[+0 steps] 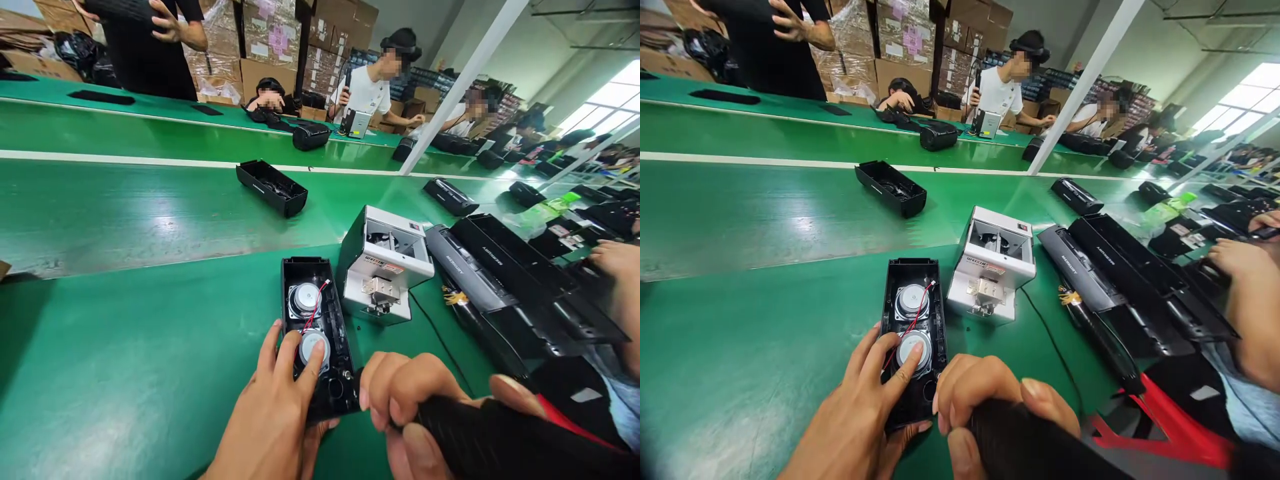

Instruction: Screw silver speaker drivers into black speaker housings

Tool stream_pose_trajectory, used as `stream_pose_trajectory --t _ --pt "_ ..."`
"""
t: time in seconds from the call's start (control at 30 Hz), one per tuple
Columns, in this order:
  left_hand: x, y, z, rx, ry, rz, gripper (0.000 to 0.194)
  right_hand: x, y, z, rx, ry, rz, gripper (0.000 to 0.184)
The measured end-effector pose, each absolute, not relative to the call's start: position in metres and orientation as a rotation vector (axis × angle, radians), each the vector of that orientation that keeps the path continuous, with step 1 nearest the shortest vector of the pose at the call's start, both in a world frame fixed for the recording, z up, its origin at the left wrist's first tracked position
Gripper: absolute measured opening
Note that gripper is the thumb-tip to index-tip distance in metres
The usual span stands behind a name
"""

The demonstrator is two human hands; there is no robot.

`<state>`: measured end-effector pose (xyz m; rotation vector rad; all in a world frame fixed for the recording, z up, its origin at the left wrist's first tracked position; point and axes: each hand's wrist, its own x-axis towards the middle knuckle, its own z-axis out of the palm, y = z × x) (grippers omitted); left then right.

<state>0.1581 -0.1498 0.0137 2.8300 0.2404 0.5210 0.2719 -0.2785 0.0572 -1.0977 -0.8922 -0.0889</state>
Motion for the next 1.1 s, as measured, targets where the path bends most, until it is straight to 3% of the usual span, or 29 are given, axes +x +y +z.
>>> stream_pose_trajectory --t 0.13,0.37,0.73,1.1 --pt "0.158 -0.154 0.013 2.817 0.302 0.514 0.079 0.273 -0.269 0.061 -1.073 -0.863 -0.152 0.055" --pt "0.158 -0.154 0.015 2.811 0.292 0.472 0.08 0.274 -0.27 0.056 -1.077 -0.895 -0.139 0.048" --pt "0.158 -0.149 0.016 2.784 0.218 0.52 0.078 0.283 -0.284 0.041 -0.994 -0.952 -0.036 0.065" --pt "0.16 -0.148 0.024 2.8 0.178 0.539 0.075 0.282 -0.278 0.049 -0.972 -0.935 -0.053 0.059"
